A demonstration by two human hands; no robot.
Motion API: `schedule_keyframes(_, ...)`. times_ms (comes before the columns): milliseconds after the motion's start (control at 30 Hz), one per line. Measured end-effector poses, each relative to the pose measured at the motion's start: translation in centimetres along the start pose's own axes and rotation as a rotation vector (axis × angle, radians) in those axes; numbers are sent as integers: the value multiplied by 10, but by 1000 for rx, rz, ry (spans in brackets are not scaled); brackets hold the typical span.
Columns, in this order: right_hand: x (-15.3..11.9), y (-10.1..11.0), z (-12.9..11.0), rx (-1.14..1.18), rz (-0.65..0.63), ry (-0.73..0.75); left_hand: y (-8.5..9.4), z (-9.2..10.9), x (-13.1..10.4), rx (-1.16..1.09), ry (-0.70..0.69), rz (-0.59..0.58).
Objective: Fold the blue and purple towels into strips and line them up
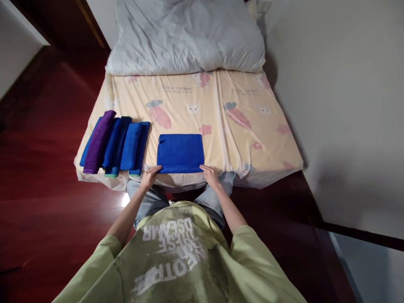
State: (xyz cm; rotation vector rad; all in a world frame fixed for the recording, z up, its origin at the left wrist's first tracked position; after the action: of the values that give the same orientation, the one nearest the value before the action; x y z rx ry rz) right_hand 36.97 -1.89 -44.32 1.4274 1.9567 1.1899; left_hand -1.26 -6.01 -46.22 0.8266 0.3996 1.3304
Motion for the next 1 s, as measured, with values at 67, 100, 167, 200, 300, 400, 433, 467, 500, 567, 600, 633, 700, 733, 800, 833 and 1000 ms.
schedule_keyframes(67, 3, 3, 5, 69, 18, -51, 2, 0, 2, -15, 34, 19)
schedule_keyframes(100, 5, 4, 8, 102, 28, -85, 3, -1, 3, -21, 58, 31)
schedule_keyframes(167, 9, 5, 14, 165, 48, -151, 6, -1, 6, -36, 126, 60)
schedule_keyframes(200, 12, 5, 16, 198, 56, -178, 7, -2, 8, -50, 168, 74)
schedule_keyframes(300, 20, 1, 21, 276, 74, -256, 11, -3, 16, -119, 313, 117)
schedule_keyframes(400, 27, -2, 26, 287, 91, -331, 14, -2, 26, -173, 393, 156)
schedule_keyframes(433, 28, -4, 27, 288, 101, -350, 15, -1, 29, -179, 397, 170)
schedule_keyframes(467, 29, -5, 29, 292, 113, -367, 15, 0, 32, -181, 398, 182)
schedule_keyframes(500, 30, -6, 31, 298, 127, -381, 15, 0, 34, -180, 399, 191)
schedule_keyframes(567, 31, -9, 34, 306, 150, -403, 14, -1, 37, -170, 410, 202)
schedule_keyframes(600, 32, -10, 35, 304, 157, -411, 13, -2, 37, -163, 419, 204)
schedule_keyframes(633, 33, -12, 36, 302, 162, -416, 12, -3, 38, -154, 427, 206)
schedule_keyframes(700, 35, -15, 38, 298, 170, -424, 11, -4, 39, -134, 437, 213)
schedule_keyframes(733, 36, -16, 38, 299, 176, -428, 11, -4, 39, -124, 439, 217)
schedule_keyframes(800, 37, -19, 39, 299, 194, -442, 10, -4, 40, -105, 440, 227)
schedule_keyframes(833, 38, -19, 39, 295, 203, -448, 10, -4, 41, -97, 442, 232)
schedule_keyframes(1000, 39, -22, 41, 261, 226, -445, 10, -5, 40, -69, 444, 252)
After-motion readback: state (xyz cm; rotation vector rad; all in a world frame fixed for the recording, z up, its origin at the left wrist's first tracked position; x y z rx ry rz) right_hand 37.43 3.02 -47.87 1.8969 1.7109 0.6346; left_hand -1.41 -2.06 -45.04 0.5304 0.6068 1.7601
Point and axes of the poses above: each hand's wrist, its own x-axis towards the middle knuckle, its own y-axis out of the back of the hand, z = x × y, the point moved 4 cm from there along x, towards the middle knuckle, and after that the axes turned 4 degrees about -x, right-handed, at the moved point
